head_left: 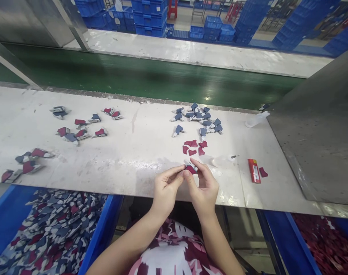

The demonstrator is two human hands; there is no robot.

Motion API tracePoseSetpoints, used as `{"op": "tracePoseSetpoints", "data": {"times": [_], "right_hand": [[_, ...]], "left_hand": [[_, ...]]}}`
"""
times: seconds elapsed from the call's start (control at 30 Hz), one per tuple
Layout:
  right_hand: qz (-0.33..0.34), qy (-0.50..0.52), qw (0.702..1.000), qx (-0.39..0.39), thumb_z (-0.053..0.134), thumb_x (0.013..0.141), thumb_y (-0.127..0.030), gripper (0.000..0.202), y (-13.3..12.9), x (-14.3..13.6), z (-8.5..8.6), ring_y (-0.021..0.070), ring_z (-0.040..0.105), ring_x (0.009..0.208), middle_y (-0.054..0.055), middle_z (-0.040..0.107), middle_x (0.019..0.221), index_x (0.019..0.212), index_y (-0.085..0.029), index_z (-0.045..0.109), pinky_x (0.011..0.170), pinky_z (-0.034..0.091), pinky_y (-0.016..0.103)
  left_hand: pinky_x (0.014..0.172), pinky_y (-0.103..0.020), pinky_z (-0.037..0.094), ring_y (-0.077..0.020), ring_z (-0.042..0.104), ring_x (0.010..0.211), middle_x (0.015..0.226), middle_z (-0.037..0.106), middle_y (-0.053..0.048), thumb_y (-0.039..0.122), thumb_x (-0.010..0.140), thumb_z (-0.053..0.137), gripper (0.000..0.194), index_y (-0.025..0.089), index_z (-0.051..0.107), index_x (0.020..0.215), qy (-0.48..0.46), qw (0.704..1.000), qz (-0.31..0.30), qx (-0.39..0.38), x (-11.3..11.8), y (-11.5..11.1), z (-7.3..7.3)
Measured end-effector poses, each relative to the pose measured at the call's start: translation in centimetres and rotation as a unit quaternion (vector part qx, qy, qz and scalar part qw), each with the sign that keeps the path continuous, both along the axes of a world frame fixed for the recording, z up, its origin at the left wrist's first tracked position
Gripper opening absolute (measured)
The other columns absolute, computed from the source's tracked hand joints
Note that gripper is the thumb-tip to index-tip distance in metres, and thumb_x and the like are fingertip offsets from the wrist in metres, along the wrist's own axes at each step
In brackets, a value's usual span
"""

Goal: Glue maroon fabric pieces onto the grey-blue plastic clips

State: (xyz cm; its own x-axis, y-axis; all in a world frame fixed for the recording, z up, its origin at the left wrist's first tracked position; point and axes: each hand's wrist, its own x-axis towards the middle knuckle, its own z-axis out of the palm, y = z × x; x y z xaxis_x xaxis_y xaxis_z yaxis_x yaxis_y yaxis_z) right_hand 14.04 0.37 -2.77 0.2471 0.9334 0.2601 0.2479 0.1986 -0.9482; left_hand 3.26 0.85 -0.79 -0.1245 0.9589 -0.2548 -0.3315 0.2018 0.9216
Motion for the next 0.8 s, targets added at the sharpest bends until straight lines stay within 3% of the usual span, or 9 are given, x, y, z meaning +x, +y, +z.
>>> {"op": "tracePoseSetpoints", "data": {"times": [0.17,0.33,0.4,0.53,0.8], "right_hand": [[-0.003,0.056,0.998,-0.009,0.067,0.089,-0.032,0.021,0.2,0.0,1.0,0.0192,0.062,0.087,0.006,0.066,0.091,0.106,-0.022,0.073,0.078,0.055,0.036],[0.028,0.196,0.975,-0.104,0.076,0.08,-0.042,0.026,1.0,0.5,1.1,0.0178,0.064,0.077,0.004,0.067,0.086,0.097,-0.023,0.077,0.063,0.055,0.03],[0.038,0.193,0.973,-0.125,0.07,0.085,-0.049,0.031,1.2,1.0,0.9,0.0185,0.064,0.078,0.004,0.069,0.084,0.097,-0.022,0.077,0.069,0.056,0.032],[0.066,0.166,0.975,-0.135,0.034,0.1,-0.058,0.056,1.1,1.7,0.7,0.0201,0.066,0.09,0.008,0.071,0.095,0.111,-0.021,0.075,0.087,0.053,0.039],[0.061,0.041,0.992,-0.103,0.055,0.096,-0.041,0.031,1.1,0.8,0.9,0.0206,0.065,0.096,0.007,0.069,0.104,0.117,-0.023,0.07,0.083,0.054,0.034]], "left_hand": [[0.09,-0.036,0.061,-0.0244,0.075,0.096,0.099,0.08,-0.007,0.028,0.078,0.076,0.02,0.019,0.081,0.095,0.019,0.999,-0.01,0.024,0.6,-0.7,0.6],[0.085,-0.035,0.063,-0.0232,0.077,0.087,0.096,0.08,-0.007,0.028,0.078,0.077,0.022,0.017,0.08,0.097,0.034,0.999,-0.032,0.026,0.4,-0.4,0.8],[0.084,-0.036,0.063,-0.023,0.077,0.081,0.094,0.081,-0.008,0.028,0.077,0.078,0.025,0.016,0.08,0.099,0.024,0.999,-0.034,0.009,0.4,-0.1,0.8],[0.087,-0.039,0.063,-0.0235,0.078,0.079,0.092,0.081,-0.009,0.03,0.077,0.079,0.029,0.015,0.079,0.101,0.008,1.0,-0.022,-0.013,0.5,0.3,0.7],[0.093,-0.039,0.061,-0.0263,0.077,0.093,0.098,0.08,-0.009,0.028,0.073,0.082,0.03,0.014,0.079,0.099,-0.024,0.999,0.001,-0.044,0.4,0.5,0.2]]}}
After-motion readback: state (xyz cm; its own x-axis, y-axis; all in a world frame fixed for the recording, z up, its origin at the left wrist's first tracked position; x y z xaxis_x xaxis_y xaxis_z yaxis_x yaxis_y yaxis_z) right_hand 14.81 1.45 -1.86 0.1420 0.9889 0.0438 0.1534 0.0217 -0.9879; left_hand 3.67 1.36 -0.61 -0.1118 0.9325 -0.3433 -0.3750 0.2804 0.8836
